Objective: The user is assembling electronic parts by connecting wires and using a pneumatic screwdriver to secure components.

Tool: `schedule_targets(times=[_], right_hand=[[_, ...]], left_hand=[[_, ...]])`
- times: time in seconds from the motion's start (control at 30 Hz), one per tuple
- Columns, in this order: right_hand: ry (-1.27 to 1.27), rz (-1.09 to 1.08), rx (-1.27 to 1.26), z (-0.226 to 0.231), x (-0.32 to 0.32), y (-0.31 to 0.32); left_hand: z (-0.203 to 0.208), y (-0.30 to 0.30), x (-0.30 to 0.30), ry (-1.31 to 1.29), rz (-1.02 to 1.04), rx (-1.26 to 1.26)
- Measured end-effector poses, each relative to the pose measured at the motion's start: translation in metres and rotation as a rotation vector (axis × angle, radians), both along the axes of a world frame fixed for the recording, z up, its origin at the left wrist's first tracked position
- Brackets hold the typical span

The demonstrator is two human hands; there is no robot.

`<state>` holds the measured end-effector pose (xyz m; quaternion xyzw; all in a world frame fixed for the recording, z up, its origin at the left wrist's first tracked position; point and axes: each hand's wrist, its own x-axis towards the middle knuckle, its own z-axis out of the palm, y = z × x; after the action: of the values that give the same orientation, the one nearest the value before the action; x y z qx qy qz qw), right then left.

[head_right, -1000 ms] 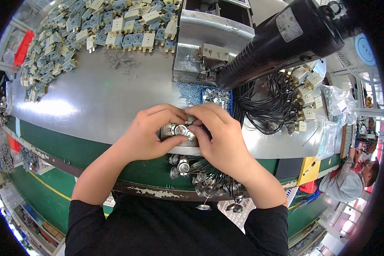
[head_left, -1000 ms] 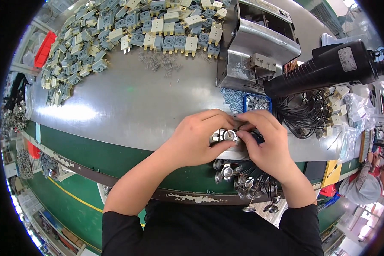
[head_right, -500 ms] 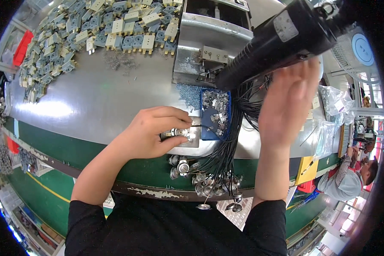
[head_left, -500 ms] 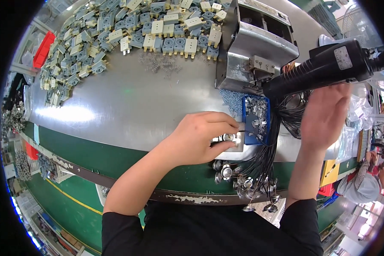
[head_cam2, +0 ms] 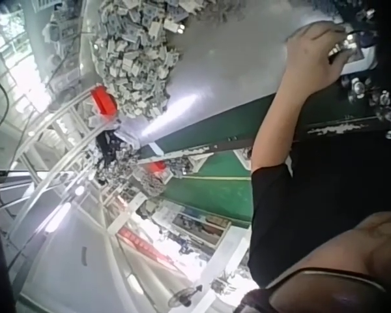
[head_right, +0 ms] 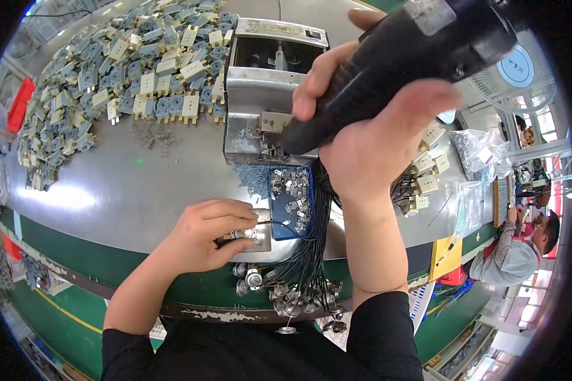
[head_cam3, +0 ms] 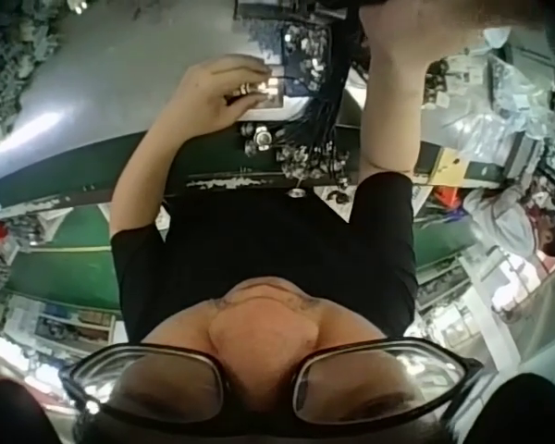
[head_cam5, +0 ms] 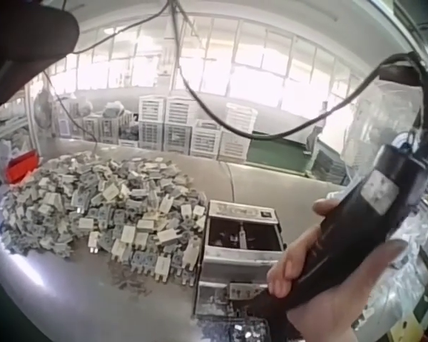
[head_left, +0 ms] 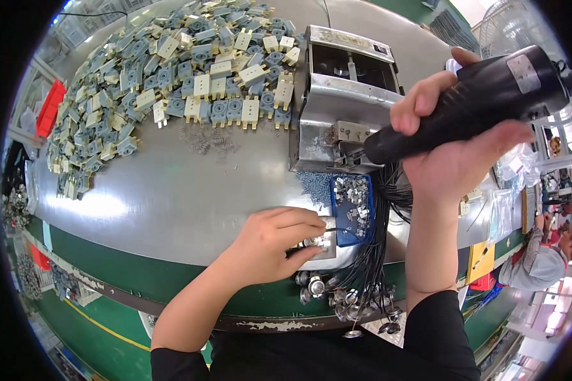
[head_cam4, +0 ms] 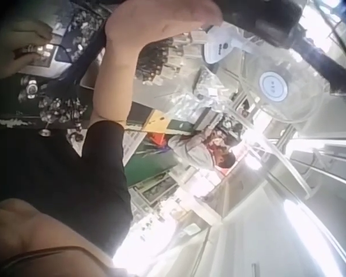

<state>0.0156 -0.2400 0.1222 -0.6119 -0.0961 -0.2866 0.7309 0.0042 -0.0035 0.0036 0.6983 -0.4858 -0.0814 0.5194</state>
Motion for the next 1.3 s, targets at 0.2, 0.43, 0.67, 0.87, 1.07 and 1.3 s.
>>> schedule_targets(times=[0.2, 0.43, 0.67, 0.87, 1.07, 1.3], right_hand=[[0.053, -0.266, -0.074, 0.000, 0.014, 0.005], [0.069, -0.273, -0.100, -0.002, 0.019, 0.007], [0.040, -0.251, -0.095, -0.003, 0.016, 0.012], [0.033, -0.218, -0.136, -0.007, 0.011, 0.016], [0.202, 0.123, 0.073, -0.002, -0.030, 0.034], [0.162, 0.261, 0.100, -0.016, -0.061, 0.057]], left_hand=[[0.000, -0.003, 0.001, 0.008, -0.004, 0.009], [-0.003, -0.001, 0.002, -0.004, 0.004, 0.003], [-0.001, 0.000, 0.001, -0.007, 0.001, 0.006], [-0.005, 0.001, -0.002, 0.007, 0.000, -0.012], [-0.006, 0.001, 0.000, -0.012, 0.018, -0.036], [-0.013, 0.003, -0.002, -0.019, 0.044, -0.031]])
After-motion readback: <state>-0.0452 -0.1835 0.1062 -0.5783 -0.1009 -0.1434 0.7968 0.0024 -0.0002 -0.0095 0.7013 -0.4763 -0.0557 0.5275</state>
